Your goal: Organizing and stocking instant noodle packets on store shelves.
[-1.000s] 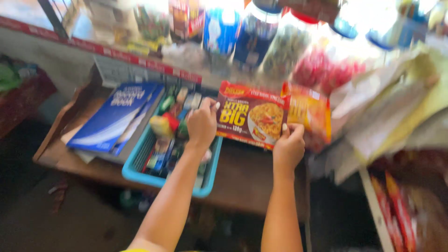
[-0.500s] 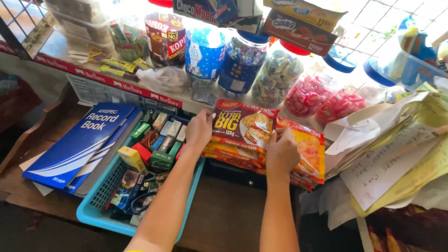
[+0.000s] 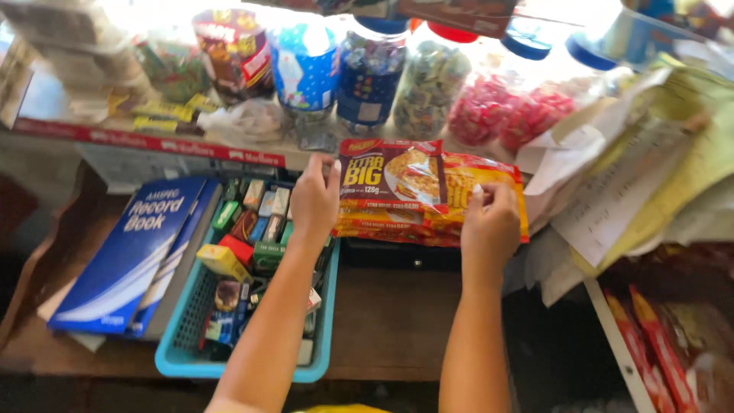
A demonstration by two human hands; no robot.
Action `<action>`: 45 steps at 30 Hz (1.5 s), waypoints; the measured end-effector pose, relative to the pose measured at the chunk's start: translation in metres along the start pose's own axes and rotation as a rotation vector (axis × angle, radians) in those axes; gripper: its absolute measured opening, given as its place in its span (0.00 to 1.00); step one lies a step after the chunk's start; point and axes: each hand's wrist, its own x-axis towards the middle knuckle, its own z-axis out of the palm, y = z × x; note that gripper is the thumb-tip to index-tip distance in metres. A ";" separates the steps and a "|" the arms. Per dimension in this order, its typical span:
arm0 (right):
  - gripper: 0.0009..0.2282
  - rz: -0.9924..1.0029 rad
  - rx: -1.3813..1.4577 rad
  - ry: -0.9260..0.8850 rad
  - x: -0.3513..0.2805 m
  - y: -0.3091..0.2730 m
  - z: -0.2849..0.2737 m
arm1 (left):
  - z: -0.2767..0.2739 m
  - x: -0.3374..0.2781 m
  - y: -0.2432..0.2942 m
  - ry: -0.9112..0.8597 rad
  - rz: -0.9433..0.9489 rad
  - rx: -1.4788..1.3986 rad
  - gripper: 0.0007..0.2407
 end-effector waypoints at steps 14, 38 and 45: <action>0.06 0.306 -0.290 0.304 -0.138 0.027 -0.149 | -0.018 -0.080 0.082 -0.366 0.076 -0.254 0.09; 0.06 0.563 -1.008 0.642 -0.283 0.146 -0.466 | 0.138 -0.306 0.318 -1.021 0.250 -0.417 0.13; 0.12 0.677 -1.068 0.320 -0.252 0.182 -0.481 | 0.175 -0.337 0.354 -1.066 0.287 -0.284 0.17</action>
